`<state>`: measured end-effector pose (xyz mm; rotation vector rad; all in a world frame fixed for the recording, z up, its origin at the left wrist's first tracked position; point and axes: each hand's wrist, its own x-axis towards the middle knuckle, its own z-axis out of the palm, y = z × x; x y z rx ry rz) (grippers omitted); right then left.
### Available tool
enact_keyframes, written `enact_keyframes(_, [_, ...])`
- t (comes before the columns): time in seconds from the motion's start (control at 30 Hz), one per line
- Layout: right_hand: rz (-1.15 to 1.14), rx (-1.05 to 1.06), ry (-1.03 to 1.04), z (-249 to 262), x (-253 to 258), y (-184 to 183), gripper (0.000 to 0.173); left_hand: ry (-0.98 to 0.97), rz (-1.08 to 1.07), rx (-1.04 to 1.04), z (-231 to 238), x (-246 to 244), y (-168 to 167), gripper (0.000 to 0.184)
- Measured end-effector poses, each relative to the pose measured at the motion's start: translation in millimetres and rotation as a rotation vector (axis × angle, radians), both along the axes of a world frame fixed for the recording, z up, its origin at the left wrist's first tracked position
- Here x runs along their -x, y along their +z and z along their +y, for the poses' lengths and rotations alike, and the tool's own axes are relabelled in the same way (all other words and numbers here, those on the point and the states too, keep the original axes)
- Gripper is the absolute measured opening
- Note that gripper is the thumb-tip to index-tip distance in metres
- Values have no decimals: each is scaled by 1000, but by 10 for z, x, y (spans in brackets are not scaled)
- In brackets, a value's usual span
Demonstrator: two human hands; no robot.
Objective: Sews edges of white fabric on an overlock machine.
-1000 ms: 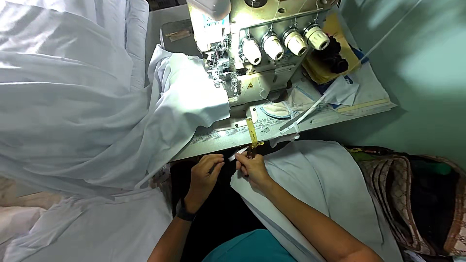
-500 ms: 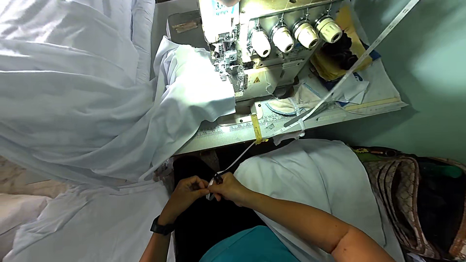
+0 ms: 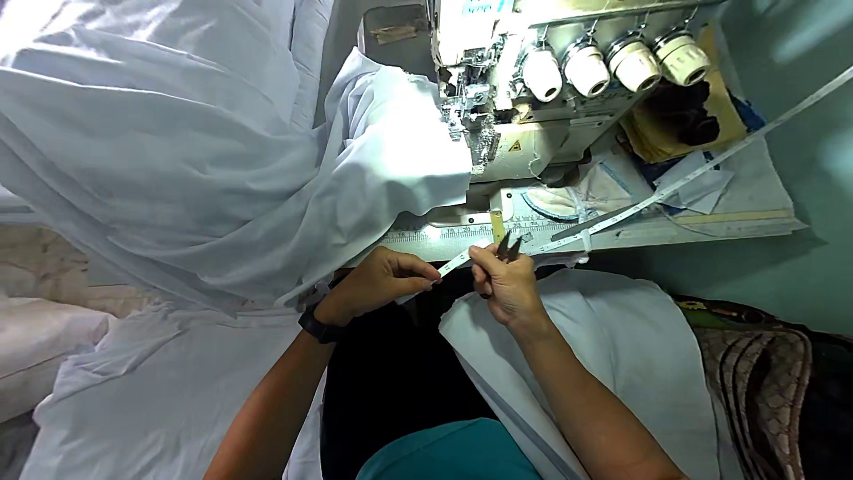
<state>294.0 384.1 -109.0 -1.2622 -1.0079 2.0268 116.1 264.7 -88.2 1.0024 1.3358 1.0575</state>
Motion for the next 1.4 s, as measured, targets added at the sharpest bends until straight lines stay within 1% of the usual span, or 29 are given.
enact_keyframes(0.07, [-8, -22, -73, 41, -22, -27, 32, -12, -19, 4, -5, 20, 3, 17])
enact_keyframes(0.1, [-1, -41, -63, 45, -43, -40, 31, -14, -26, 8, -11, 26, 6, 17])
enact_keyframes(0.13, [6, -77, 19, 29, -84, -60, 28, -17, -23, 9, -16, 35, 10, 18])
enact_keyframes(0.17, [2, -122, 167, -9, -139, -84, 25, -21, -16, 5, -21, 52, 15, 20])
enact_keyframes(0.23, [-24, -159, 472, -127, -223, -98, 37, -42, 7, -14, -10, 105, 26, 24])
enact_keyframes(0.27, [-26, -128, 552, -200, -242, -88, 38, -59, 21, -17, 2, 134, 36, 27])
enact_keyframes(0.3, [-2, -71, 588, -264, -252, -79, 33, -78, 36, -14, 15, 162, 46, 28])
enact_keyframes(0.4, [166, 126, 539, -360, -255, -84, 18, -114, 80, -5, 60, 218, 66, 27])
enact_keyframes(0.47, [218, 201, 480, -384, -220, -60, 15, -131, 89, -11, 86, 229, 70, 26])
enact_keyframes(0.63, [232, 234, 409, -393, -112, 40, 18, -187, 109, -40, 127, 224, 58, 26])
enact_keyframes(0.77, [230, 268, 405, -380, -46, 91, 19, -219, 81, -41, 148, 218, 57, 26])
enact_keyframes(0.87, [240, 304, 381, -377, -15, 117, 24, -214, 42, -14, 162, 221, 60, 27])
enact_keyframes(0.93, [244, 292, 373, -354, -9, 145, 26, -202, 117, 25, 137, 235, 100, 26])
enact_keyframes(0.97, [252, 243, 368, -311, -8, 156, 25, -197, 212, 44, 117, 260, 153, 21])
enact_keyframes(1.0, [261, 153, 358, -250, -6, 159, 22, -192, 323, 55, 92, 296, 221, 15])
enact_keyframes(1.03, [260, 28, 333, -180, 1, 152, 16, -178, 410, 64, 66, 325, 299, 13])
enact_keyframes(1.07, [235, -134, 281, -111, 23, 140, 8, -140, 458, 51, 41, 339, 372, 13])
enact_keyframes(1.13, [112, -543, 114, 24, 110, 66, 3, -15, 496, -19, 22, 323, 485, 15])
enact_keyframes(1.2, [-9, -934, -52, 176, 236, -87, 10, 155, 536, -117, 89, 255, 538, 14])
enact_keyframes(1.23, [-66, -1069, -95, 238, 297, -141, 13, 239, 561, -180, 151, 221, 539, 12])
enact_keyframes(1.27, [-120, -1133, -107, 275, 349, -170, 15, 322, 591, -250, 227, 188, 531, 12])
enact_keyframes(1.3, [-164, -1118, -98, 284, 398, -179, 19, 395, 614, -309, 305, 159, 523, 12])
enact_keyframes(1.33, [-189, -1044, -77, 278, 445, -174, 22, 450, 629, -354, 374, 133, 520, 12])
enact_keyframes(1.4, [-152, -879, -70, 276, 530, -181, 19, 515, 669, -436, 487, 101, 508, 13])
